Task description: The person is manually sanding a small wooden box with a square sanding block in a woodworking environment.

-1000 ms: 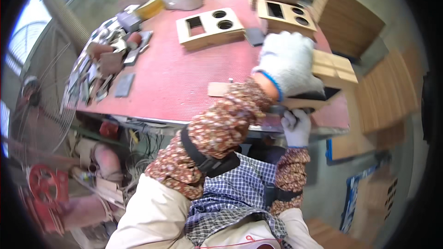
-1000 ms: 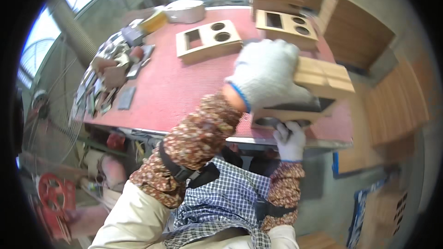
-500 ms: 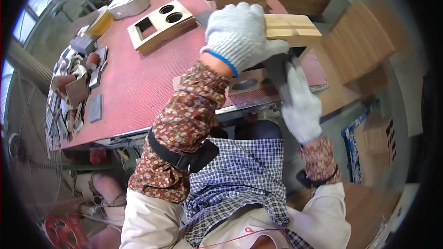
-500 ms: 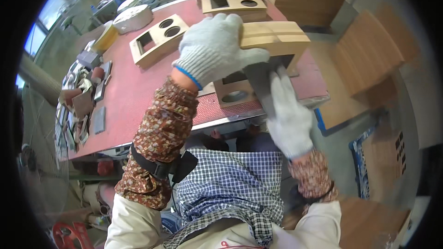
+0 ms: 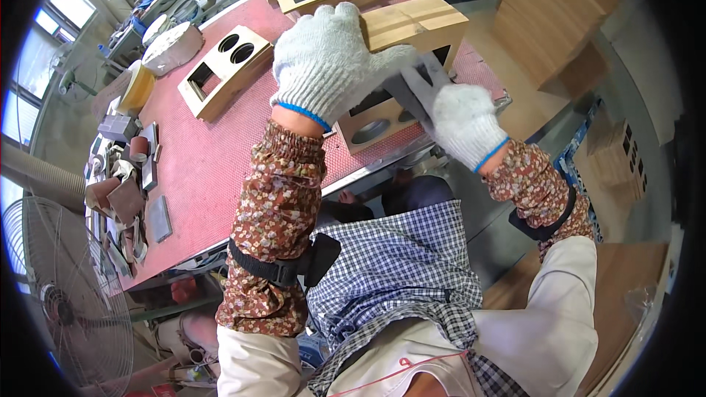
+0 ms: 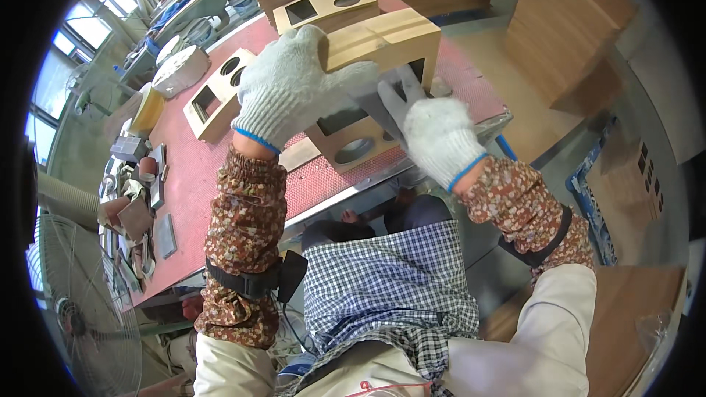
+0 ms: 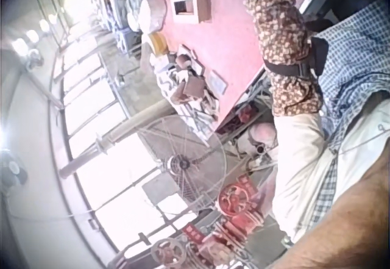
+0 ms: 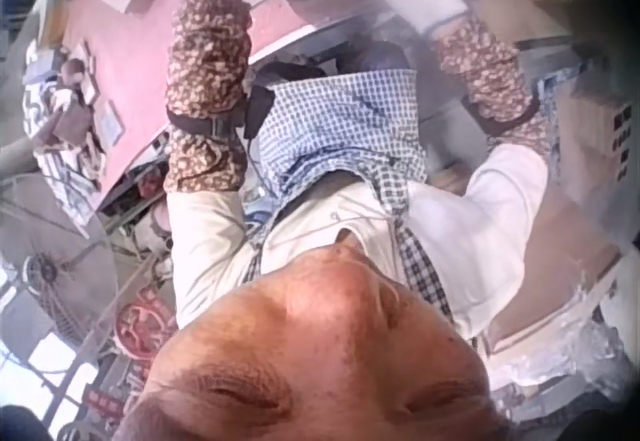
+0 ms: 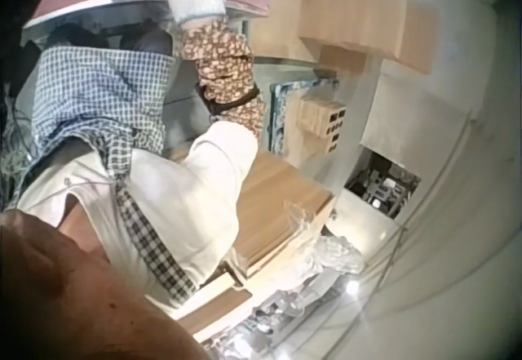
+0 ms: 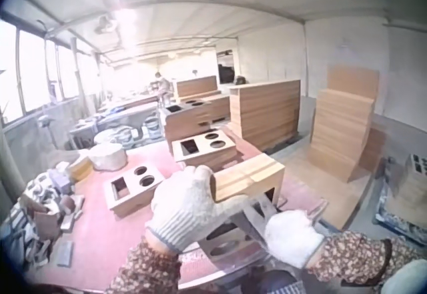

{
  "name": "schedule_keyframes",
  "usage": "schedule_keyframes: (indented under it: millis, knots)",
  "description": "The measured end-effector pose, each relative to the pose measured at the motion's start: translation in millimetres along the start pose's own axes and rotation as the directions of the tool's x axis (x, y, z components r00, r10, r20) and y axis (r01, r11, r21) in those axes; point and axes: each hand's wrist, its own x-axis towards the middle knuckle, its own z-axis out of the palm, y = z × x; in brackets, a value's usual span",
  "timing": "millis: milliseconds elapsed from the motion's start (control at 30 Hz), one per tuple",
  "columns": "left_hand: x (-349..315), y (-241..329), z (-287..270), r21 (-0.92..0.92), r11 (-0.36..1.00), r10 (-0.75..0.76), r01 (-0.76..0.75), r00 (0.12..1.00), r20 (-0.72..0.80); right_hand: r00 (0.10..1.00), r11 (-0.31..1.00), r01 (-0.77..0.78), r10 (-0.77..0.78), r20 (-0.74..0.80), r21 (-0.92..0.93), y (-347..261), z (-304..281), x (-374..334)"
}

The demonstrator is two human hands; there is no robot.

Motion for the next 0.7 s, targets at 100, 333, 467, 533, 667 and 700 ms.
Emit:
schedule_keyframes:
  millis: [100,333,467,533,667,700]
  knots:
    - [-5,-4,-19,0.01,0.999,-0.044,0.044,0.999,0.001,0.97,0.988,-0.046,0.08,0.229,-0.15,-15,-18,4]
    - [-18,4,-4,-0.085,0.996,-0.039,0.031,0.994,-0.097,0.962,0.973,0.194,-0.214,-0.172,-0.124,-22,-12,2]
    - [-24,9,-9,-0.18,0.979,-0.113,0.096,0.99,-0.086,0.938,0.957,0.275,-0.287,-0.195,-0.087,-26,13,0]
    - [-24,10,-15,-0.2,0.971,-0.132,0.128,0.991,-0.006,0.931,0.951,0.288,-0.305,-0.203,-0.109,-31,10,2]
    - [-15,13,-16,-0.23,0.962,-0.138,0.148,0.989,0.057,0.981,0.976,0.159,-0.139,-0.134,0.151,-25,36,4]
    - [-9,18,-12,-0.245,0.96,-0.12,0.135,0.99,0.077,0.994,0.965,0.057,-0.031,-0.103,0.257,-11,57,0]
